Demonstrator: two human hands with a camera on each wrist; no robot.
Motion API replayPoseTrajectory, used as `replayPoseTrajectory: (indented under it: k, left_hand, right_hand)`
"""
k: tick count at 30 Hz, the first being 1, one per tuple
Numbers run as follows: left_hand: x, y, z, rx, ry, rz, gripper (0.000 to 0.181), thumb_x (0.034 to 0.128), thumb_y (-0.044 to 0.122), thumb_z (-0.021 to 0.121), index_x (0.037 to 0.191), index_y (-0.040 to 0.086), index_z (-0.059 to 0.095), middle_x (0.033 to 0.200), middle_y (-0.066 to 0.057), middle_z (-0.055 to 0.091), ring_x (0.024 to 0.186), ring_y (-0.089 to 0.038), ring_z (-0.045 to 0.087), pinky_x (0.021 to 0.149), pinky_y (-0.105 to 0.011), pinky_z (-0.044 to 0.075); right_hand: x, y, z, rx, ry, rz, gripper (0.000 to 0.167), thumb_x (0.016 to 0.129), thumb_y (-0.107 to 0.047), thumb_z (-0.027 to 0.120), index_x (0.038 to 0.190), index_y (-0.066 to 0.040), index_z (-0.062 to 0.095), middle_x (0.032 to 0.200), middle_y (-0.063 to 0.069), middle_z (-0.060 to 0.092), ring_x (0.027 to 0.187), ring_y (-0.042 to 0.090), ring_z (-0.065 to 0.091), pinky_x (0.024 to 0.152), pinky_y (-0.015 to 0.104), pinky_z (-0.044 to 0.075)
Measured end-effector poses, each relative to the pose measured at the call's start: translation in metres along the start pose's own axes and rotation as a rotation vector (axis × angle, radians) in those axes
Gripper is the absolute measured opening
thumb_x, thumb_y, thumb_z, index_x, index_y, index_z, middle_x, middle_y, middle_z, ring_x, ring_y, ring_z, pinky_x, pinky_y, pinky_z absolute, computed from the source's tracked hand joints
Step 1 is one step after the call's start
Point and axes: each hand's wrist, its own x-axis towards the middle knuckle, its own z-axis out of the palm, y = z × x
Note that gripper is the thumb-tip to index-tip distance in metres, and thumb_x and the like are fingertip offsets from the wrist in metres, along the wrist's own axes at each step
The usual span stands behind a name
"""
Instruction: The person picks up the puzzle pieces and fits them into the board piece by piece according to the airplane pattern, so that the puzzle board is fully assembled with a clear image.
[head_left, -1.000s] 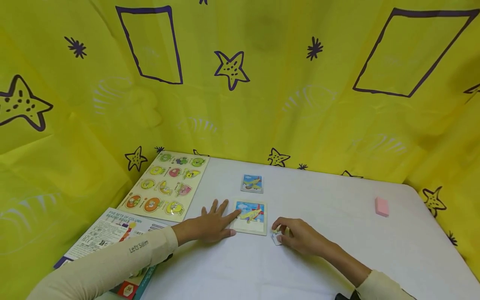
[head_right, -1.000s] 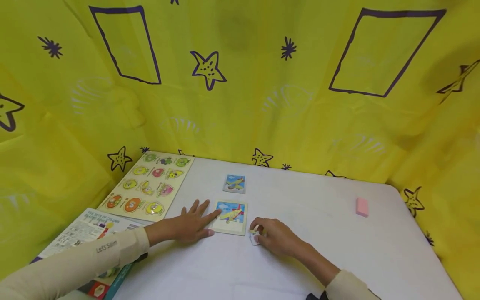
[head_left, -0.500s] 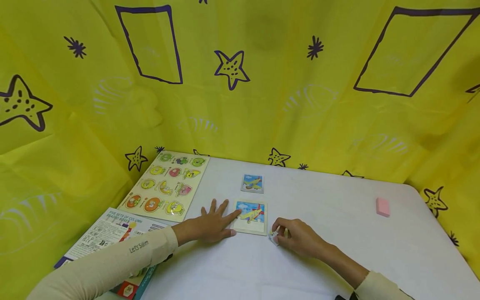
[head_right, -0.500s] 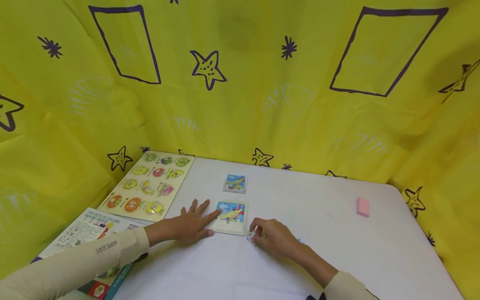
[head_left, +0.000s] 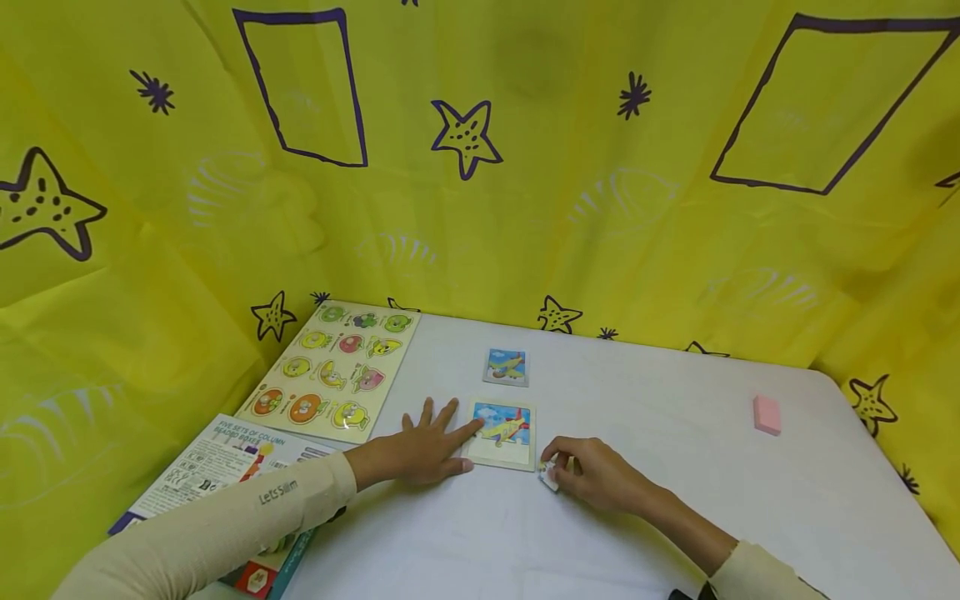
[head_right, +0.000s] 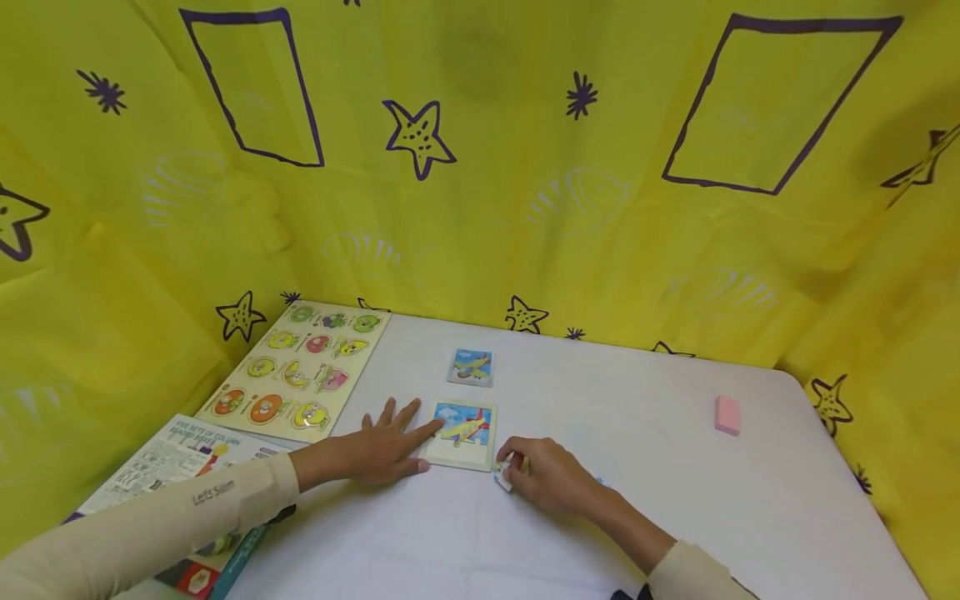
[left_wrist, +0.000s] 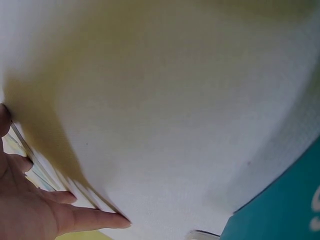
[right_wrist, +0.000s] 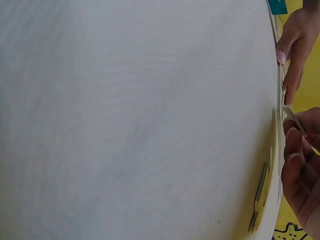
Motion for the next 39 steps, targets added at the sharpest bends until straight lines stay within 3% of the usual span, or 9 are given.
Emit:
replayPoseTrajectory:
  k: [8,18,26,39]
  left_hand:
    - [-0.001,0.001,0.000,0.010,0.018,0.016,0.068,0.1005,0.058,0.047,0.159,0.030,0.027,0.167,-0.020,0.015,0.147,-0.060,0.012,0.107,-0.078,0.024]
    - [0.002,0.003,-0.004,0.018,-0.024,-0.012,0.070,0.0987,0.058,0.052,0.159,0.032,0.027,0.167,-0.019,0.014,0.148,-0.058,0.012,0.108,-0.077,0.025]
    - [0.005,0.001,-0.005,0.009,-0.035,-0.020,0.072,0.0976,0.057,0.055,0.159,0.031,0.028,0.167,-0.019,0.015,0.148,-0.058,0.012,0.108,-0.077,0.024]
    - [0.008,-0.002,-0.003,0.002,-0.034,-0.023,0.074,0.0960,0.058,0.057,0.159,0.032,0.028,0.168,-0.017,0.015,0.149,-0.057,0.012,0.109,-0.076,0.025]
  right_hand:
    - [0.002,0.001,-0.001,0.168,-0.049,0.009,0.021,0.093,-0.005,0.068,0.113,-0.001,0.067,0.088,0.000,0.065,0.054,-0.001,0.046,0.053,0.017,0.042]
    - [0.003,-0.002,-0.004,0.330,-0.134,0.004,0.035,0.091,0.003,0.063,0.126,0.008,0.060,0.099,0.010,0.064,0.060,0.006,0.056,0.056,0.022,0.052]
    - [0.006,-0.004,-0.002,0.321,-0.178,0.016,0.036,0.092,0.005,0.060,0.128,0.005,0.059,0.103,0.010,0.063,0.062,0.008,0.060,0.058,0.025,0.055]
    - [0.012,-0.011,0.000,0.249,-0.099,-0.045,0.027,0.087,-0.008,0.076,0.112,-0.005,0.065,0.093,0.002,0.068,0.060,0.003,0.056,0.057,0.019,0.048]
